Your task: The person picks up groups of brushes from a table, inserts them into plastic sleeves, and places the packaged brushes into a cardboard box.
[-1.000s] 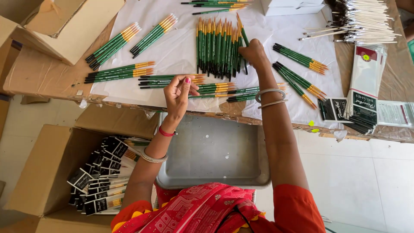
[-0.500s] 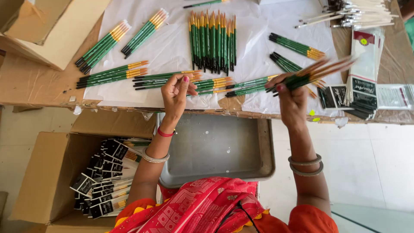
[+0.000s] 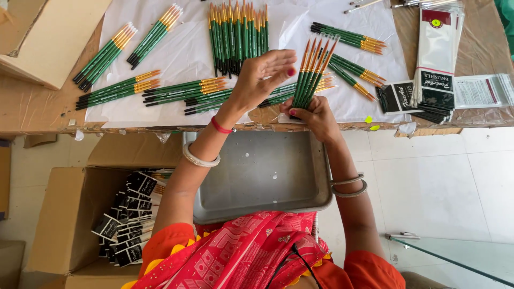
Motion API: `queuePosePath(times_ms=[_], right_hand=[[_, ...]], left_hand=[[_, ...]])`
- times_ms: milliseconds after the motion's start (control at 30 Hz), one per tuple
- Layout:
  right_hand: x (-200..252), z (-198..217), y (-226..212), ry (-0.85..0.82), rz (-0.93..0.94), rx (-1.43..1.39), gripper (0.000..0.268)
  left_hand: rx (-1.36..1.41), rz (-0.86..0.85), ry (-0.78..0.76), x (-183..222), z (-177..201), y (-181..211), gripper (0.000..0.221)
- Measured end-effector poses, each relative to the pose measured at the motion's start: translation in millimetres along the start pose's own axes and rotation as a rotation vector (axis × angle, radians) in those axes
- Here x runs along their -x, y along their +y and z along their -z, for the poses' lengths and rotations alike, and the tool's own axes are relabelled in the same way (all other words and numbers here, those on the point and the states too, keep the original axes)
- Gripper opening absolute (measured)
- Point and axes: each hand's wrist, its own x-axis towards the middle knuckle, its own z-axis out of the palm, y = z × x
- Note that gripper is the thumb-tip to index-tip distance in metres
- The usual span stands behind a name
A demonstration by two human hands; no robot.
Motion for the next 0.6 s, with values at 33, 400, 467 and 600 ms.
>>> queuePosePath(times_ms=[33, 400, 467, 600], right_hand=[[1, -1, -1, 0.002, -0.001, -0.001, 0.022], [0, -3, -4, -0.031, 0.039, -0.068, 0.021], [1, -1, -1, -0.038, 0.036, -0.065, 0.021], [0, -2, -2, -0.043, 0.052, -0.059, 0.023]], left_hand=[[0.001, 0.001, -0.002, -10, -10, 18, 0.041], [0.218, 0.11, -0.228, -39, -46, 1, 0.024], [0.234, 0.095, -0.249, -38, -44, 1, 0.024], [0.315, 0.084, -0.313, -38, -44, -2, 0.026]])
